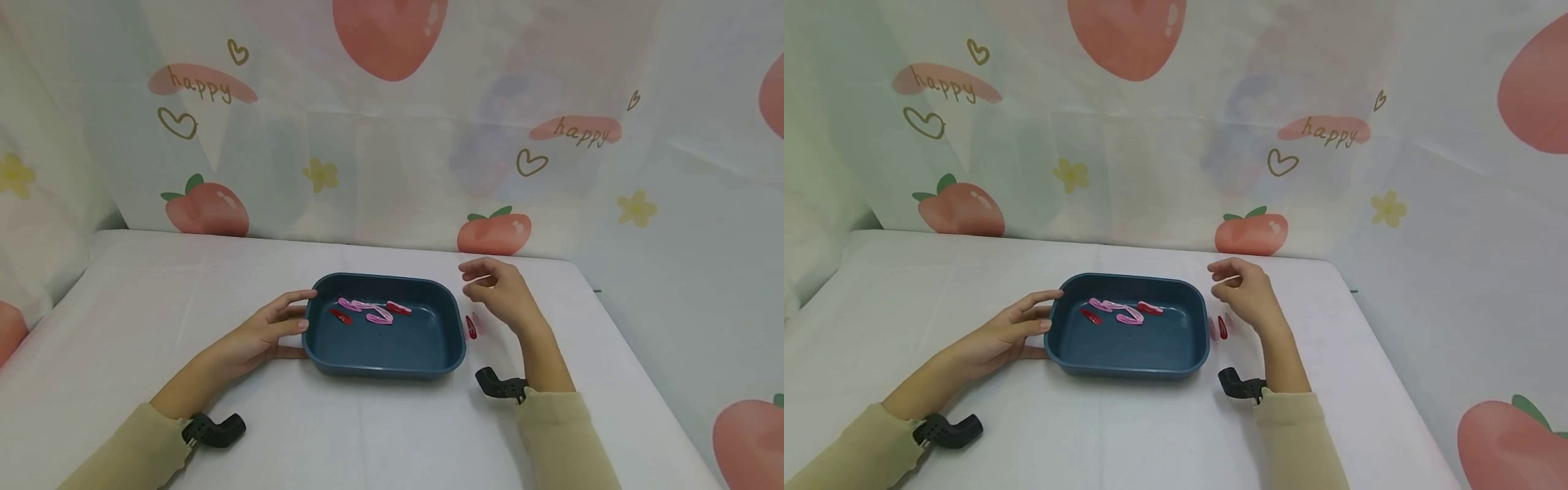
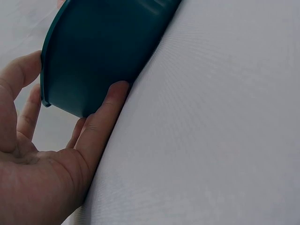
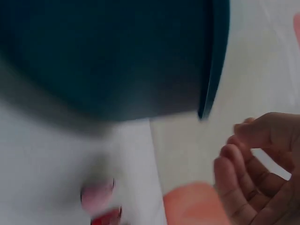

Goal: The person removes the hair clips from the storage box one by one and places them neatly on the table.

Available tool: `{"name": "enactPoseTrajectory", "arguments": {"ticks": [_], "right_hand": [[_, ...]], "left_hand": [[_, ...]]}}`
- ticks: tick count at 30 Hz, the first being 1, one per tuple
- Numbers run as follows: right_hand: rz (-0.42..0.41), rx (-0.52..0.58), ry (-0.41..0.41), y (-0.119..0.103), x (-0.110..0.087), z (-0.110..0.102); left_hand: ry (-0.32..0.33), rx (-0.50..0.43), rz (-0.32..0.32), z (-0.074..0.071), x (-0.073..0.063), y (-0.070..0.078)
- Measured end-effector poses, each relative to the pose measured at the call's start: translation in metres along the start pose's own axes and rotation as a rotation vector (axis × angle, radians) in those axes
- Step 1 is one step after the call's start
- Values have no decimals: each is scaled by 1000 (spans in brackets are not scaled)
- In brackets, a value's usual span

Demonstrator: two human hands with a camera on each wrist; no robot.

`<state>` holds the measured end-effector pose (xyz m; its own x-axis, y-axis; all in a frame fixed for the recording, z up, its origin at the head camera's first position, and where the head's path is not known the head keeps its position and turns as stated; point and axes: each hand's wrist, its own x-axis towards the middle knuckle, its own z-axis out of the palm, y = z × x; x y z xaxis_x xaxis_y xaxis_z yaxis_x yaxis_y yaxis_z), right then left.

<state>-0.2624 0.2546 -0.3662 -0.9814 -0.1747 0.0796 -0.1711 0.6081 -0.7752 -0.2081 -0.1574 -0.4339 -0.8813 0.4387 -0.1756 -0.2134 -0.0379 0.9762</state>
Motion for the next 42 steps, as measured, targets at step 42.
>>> {"name": "enactPoseTrajectory", "arguments": {"ticks": [42], "right_hand": [[-248,-159,-124,-34,-6,99]], "left_hand": [[-4,1,8,-1,-1,-2]]}}
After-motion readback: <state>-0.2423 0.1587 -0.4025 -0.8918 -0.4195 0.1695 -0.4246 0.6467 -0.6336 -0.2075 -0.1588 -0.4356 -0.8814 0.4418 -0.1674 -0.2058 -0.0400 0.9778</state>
